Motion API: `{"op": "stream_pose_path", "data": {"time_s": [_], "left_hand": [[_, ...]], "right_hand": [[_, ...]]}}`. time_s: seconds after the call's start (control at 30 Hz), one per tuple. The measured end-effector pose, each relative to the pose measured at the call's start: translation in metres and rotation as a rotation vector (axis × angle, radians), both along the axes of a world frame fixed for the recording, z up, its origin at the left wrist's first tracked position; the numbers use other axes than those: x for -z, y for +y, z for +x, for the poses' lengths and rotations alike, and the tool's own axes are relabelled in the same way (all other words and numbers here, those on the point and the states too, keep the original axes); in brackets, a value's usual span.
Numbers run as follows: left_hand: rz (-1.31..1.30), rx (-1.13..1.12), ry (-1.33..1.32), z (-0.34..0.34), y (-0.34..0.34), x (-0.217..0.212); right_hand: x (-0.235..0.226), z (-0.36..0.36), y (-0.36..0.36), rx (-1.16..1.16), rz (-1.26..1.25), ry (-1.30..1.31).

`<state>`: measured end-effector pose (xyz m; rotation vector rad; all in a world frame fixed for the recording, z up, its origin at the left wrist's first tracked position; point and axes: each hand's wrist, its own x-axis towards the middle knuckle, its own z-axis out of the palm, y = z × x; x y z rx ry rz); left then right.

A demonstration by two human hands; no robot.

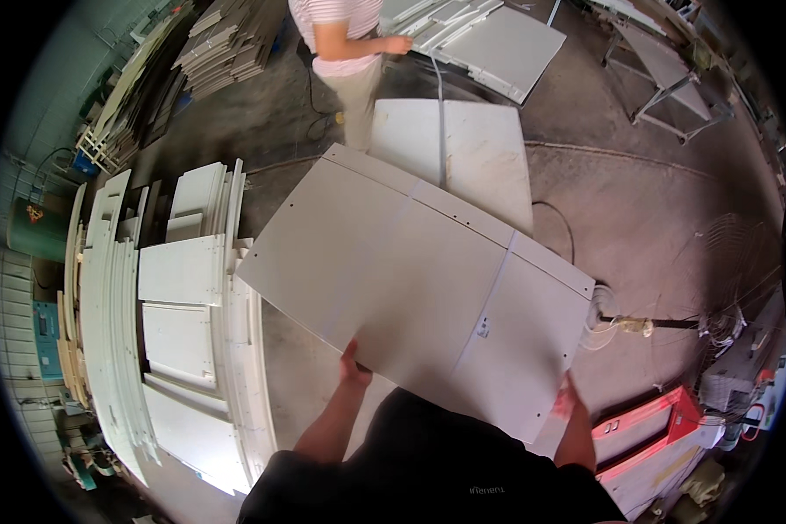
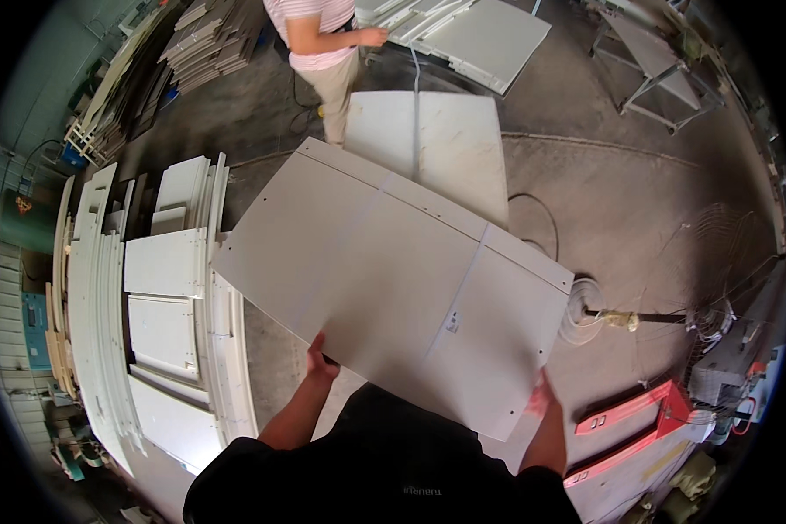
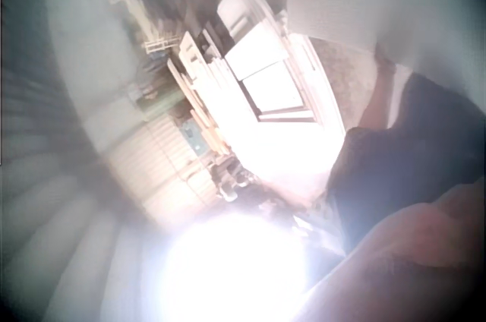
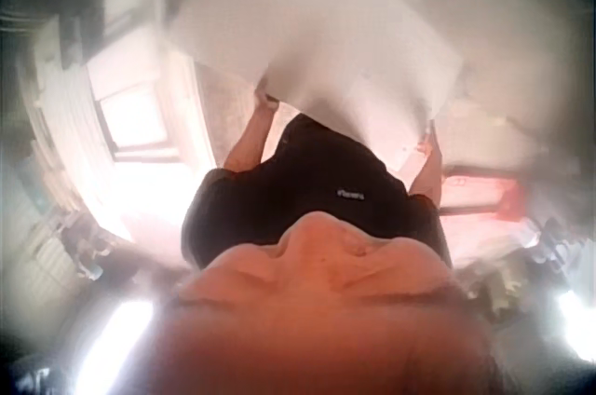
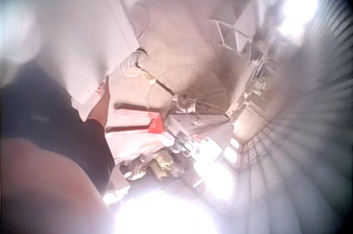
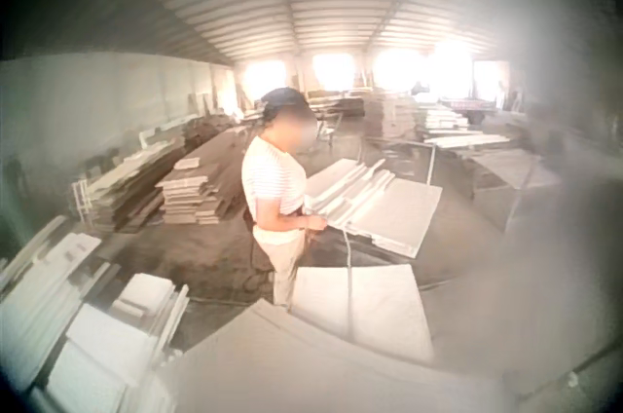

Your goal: The person repeatedly picks up large white rectangular panels and stacks them on a growing pile. A coworker assists by placing panels and using a white strap to secure the stack. The person lifts and places panels one at a time throughout the clip.

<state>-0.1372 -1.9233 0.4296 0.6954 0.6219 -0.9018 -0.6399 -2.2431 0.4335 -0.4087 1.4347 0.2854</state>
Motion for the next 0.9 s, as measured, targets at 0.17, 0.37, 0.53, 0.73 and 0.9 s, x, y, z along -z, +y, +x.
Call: {"op": "stream_pose_path", "data": {"time_s": [0.17,0.37,0.53,0.73,0.9], "left_hand": [[0.044,0.033,-0.009,-0.023,0.094,0.000],[0.072,-0.047,-0.030,-0.038,0.163,-0.013],[0.051,-0.137,-0.074,-0.051,0.253,0.010],[0.045,-0.237,0.096,-0.099,0.365,0.014],[0.055,-0.261,0.085,-0.112,0.459,0.015]], "right_hand": [[0.064,0.047,-0.058,0.145,-0.600,0.126],[0.026,0.107,0.008,0.110,-0.746,-0.007],[-0.049,0.112,0.104,0.019,-0.887,-0.024],[-0.135,0.116,0.225,-0.157,-1.069,0.048],[-0.185,0.146,0.320,-0.273,-1.120,0.167]]}}
